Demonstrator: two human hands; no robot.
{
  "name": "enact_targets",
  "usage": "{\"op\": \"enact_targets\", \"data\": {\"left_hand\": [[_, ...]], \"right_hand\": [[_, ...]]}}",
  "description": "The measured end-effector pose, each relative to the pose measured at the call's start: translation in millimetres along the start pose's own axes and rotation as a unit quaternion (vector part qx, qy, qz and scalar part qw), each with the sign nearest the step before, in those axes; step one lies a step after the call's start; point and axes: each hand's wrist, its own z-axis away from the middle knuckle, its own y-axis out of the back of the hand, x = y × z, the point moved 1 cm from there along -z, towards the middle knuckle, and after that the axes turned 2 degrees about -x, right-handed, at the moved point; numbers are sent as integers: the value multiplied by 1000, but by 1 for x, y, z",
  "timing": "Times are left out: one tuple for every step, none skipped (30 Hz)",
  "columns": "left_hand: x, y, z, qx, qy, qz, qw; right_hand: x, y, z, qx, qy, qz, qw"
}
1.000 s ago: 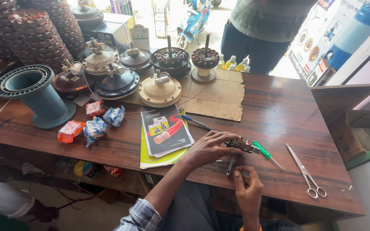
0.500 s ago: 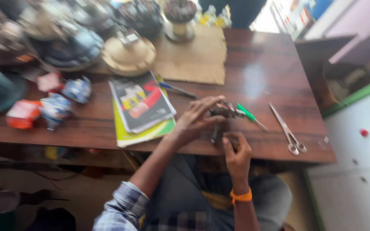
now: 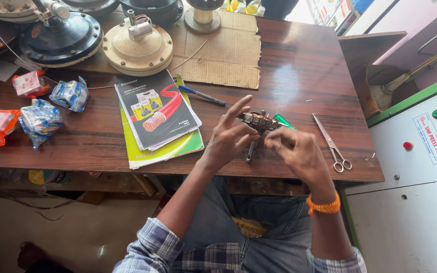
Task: The person applies adhesive to a small cylindrical electrical component and then inserts several small metal pins into slots on a circular stator-like assembly. They use a green-handled tool to press the pins into place while holding the assembly with the other hand.
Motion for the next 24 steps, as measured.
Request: {"op": "enact_targets", "data": {"left_hand": [[-1,-2,0,20,19,44,999],[-2,-4,0,40,39,88,995],[-2,-6,0,49,45,64,996],[-1,-9,0,58,53,41,996],[0,-11,-1,66,60,17,996],[2,-13,-1,77,76,24,994],[4,-16,-1,88,92,31,991],[7,-19,-1,98,108,39,989],[9,-21,-2,109,113,36,987],[12,-24,-2,120,117,34,985],[15,-27,-1,130,121,31,984],[17,-29,-2,138,118,29,983],[18,-30,-1,147,115,26,982],[19,-31,-1,156,113,22,981],[20,-32,-1,157,111,21,981],[21,-32,-1,158,109,20,981],[21,-33,-1,158,106,19,981],[21,-33,-1,158,105,13,982],[22,-34,0,157,102,8,982],[22,-34,0,156,99,2,983],[23,-34,1,155,94,-9,983],[23,-34,1,153,88,-22,984],[22,-33,1,151,82,-36,985],[21,-31,2,132,83,-49,987]], "right_hand": [[-3,0,-7,10,18,-10,1000],[-5,2,-14,19,35,-19,999],[-5,3,-19,25,6,14,1000],[-5,4,-25,29,-25,47,998],[-5,5,-30,34,-55,80,995],[-5,6,-36,40,-37,66,996],[-5,7,-41,45,-21,53,997],[-5,8,-46,51,-4,39,998],[-4,9,-51,48,-12,35,998],[-2,9,-57,46,-22,31,998],[0,10,-61,43,-32,26,998],[3,11,-65,37,-27,21,999],[5,12,-68,30,-21,14,999],[8,12,-70,23,-16,7,1000],[11,13,-72,16,-23,-7,1000],[14,13,-74,9,-30,-21,999],[18,12,-75,3,-37,-35,999],[20,11,-76,-3,-42,-45,998],[24,10,-78,-8,-47,-55,997],[27,9,-79,-12,-52,-65,996],[30,7,-81,-8,-55,-69,996],[34,5,-83,-3,-57,-74,996],[39,3,-85,1,-59,-81,995],[43,2,-86,2,-66,-87,994]]}}
